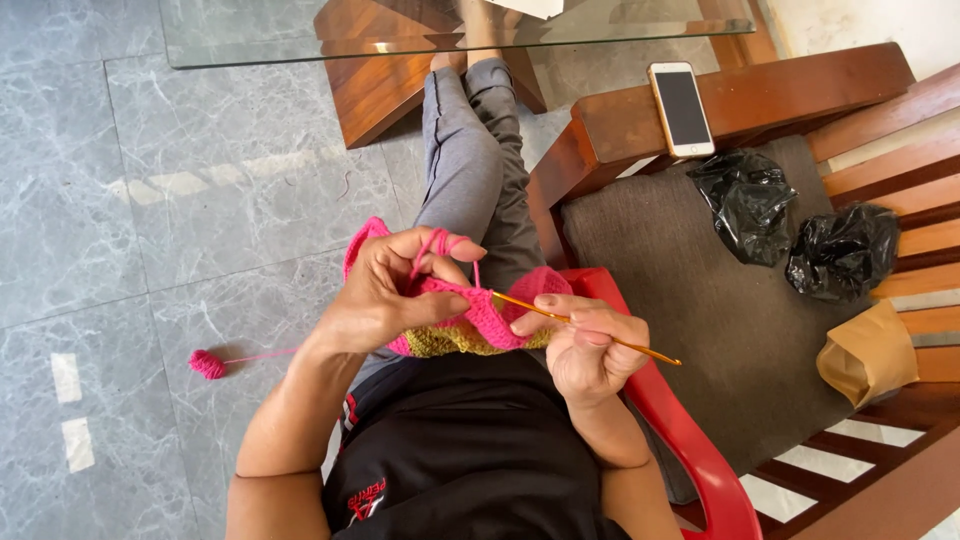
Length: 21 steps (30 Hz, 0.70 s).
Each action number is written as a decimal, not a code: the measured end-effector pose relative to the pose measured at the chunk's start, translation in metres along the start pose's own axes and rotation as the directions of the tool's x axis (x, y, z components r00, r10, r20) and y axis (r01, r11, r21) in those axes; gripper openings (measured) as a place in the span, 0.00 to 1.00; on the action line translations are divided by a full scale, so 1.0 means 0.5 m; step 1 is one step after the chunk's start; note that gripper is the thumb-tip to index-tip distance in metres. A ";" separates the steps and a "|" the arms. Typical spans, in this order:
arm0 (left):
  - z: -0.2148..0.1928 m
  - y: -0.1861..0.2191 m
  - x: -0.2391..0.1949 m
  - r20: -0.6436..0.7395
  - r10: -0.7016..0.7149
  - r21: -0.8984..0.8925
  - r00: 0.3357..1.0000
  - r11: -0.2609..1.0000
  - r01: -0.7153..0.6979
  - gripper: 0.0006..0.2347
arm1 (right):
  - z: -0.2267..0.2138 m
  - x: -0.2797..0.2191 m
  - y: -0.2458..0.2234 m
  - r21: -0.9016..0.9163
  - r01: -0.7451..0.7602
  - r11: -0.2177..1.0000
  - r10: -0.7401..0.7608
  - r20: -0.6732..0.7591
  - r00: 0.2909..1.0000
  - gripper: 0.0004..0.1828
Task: A person is crocheting a piece of fabric using pink and yellow yarn and a crochet hook while sitting in a chair.
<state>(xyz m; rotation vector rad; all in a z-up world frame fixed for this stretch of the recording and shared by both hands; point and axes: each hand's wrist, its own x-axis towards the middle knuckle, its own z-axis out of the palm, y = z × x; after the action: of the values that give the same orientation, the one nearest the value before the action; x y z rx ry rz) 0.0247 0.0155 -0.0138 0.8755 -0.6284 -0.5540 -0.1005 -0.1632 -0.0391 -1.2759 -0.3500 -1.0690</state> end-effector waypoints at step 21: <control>0.047 -0.024 -0.006 -0.105 -0.010 0.001 0.994 1.000 0.010 0.16 | -0.004 0.017 0.054 0.161 -0.237 0.958 0.245 -0.038 0.969 0.16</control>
<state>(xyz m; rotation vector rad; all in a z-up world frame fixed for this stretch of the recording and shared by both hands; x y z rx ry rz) 0.0041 -0.0013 -0.0132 0.9036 -0.5287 -0.5134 -0.0754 -0.1710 -0.0497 -1.1144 -0.2226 -0.8517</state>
